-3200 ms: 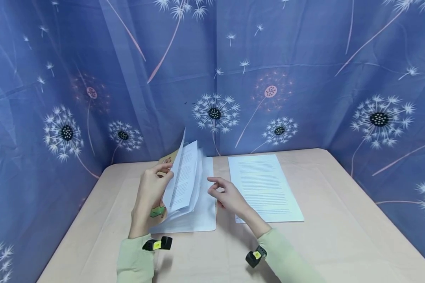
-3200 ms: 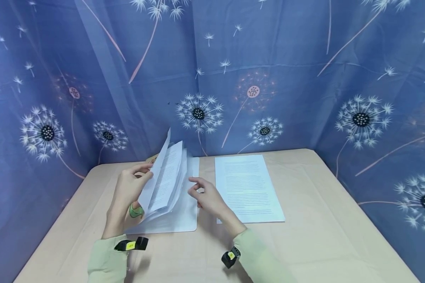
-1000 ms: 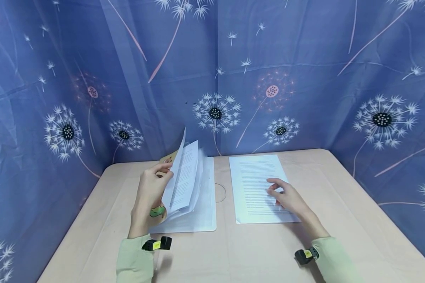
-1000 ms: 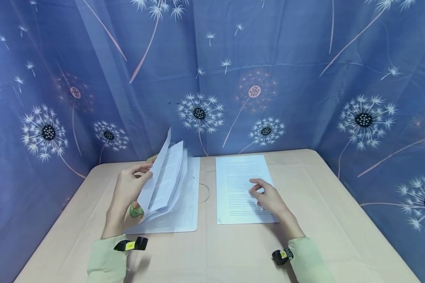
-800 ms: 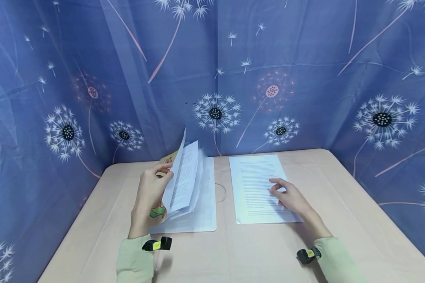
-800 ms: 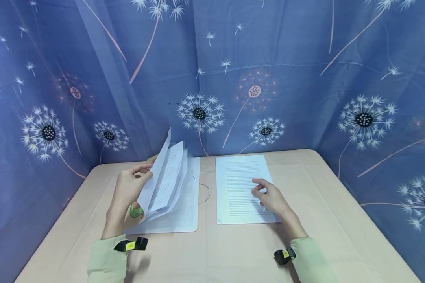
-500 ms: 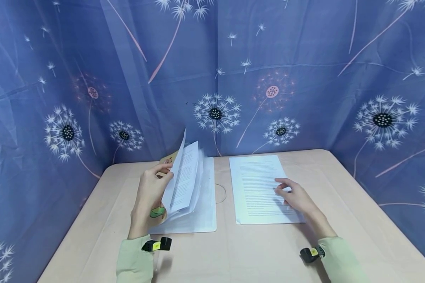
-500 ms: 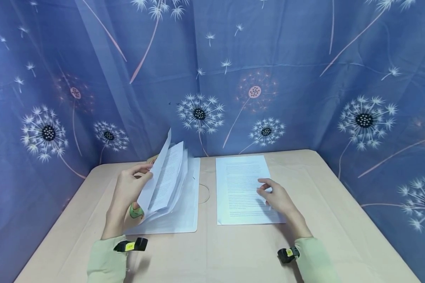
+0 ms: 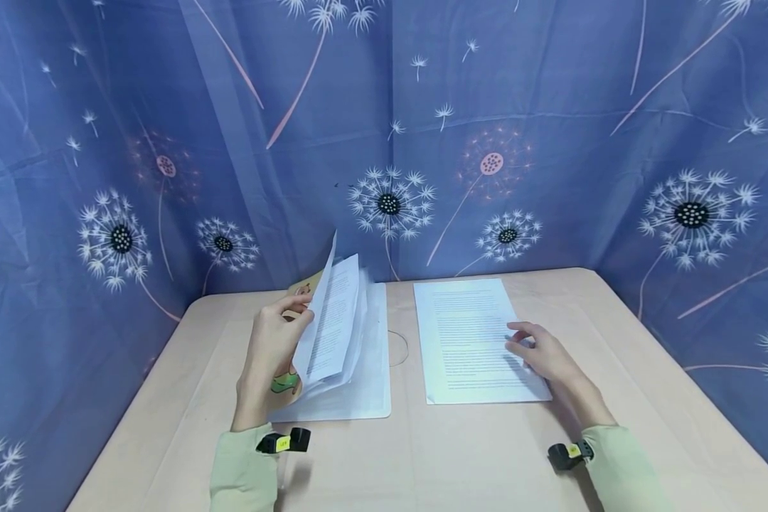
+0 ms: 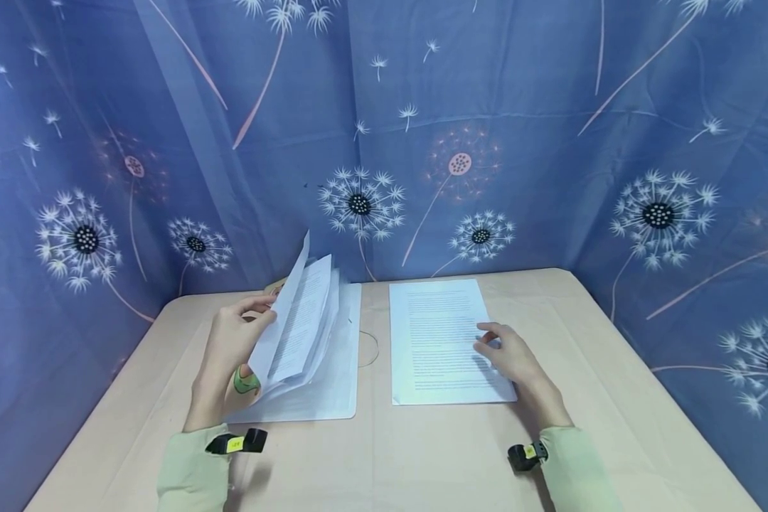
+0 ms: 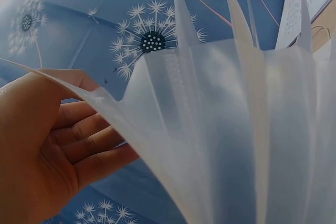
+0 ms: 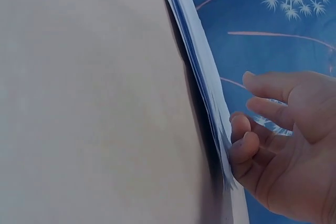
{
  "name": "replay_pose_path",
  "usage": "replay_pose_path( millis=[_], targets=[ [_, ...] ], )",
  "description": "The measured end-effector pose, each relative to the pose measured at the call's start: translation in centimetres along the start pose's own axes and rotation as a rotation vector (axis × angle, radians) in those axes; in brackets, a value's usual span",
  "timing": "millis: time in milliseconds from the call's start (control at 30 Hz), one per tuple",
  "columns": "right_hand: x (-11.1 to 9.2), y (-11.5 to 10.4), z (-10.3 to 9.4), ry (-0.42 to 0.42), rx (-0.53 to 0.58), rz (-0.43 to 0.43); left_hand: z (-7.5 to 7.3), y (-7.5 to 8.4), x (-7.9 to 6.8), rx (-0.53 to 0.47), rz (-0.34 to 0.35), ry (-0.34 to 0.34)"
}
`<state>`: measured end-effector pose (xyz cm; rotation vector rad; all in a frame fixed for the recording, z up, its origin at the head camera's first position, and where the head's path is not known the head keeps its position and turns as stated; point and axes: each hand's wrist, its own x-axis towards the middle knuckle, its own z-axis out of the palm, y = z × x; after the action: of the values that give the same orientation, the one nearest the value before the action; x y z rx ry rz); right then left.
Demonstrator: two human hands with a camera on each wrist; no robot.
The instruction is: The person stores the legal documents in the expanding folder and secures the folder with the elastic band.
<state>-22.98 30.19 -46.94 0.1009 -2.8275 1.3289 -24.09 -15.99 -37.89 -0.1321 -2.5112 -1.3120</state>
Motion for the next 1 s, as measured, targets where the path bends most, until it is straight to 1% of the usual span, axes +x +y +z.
replay_pose_path(
  millis=[133, 300, 567, 800, 867, 1000],
  targets=[
    [0.0, 0.3, -0.4, -0.009, -0.009, 0.004, 0.0, 0.0, 0.0, -0.003, 0.001, -0.003],
    [-0.1, 0.4, -0.7, -0.005, -0.025, -0.012, -0.1, -0.1, 0.0, 0.000, 0.006, -0.002],
    [-0.2, 0.9, -1.0, 0.003, -0.116, 0.000, 0.0, 0.0, 0.0, 0.006, 0.005, -0.004],
    [-0.4, 1.0, -1.2, -0.015, -0.126, -0.026, -0.1, 0.4, -0.2, -0.002, -0.017, -0.010],
    [-0.4, 1.0, -1.1, -0.017, -0.137, -0.016, -0.1, 0.4, -0.2, 0.002, -0.012, -0.009],
    [-0.3, 1.1, -1.0, -0.023, -0.158, 0.035, -0.1, 0.3, -0.2, 0.007, -0.004, -0.009]
  ],
)
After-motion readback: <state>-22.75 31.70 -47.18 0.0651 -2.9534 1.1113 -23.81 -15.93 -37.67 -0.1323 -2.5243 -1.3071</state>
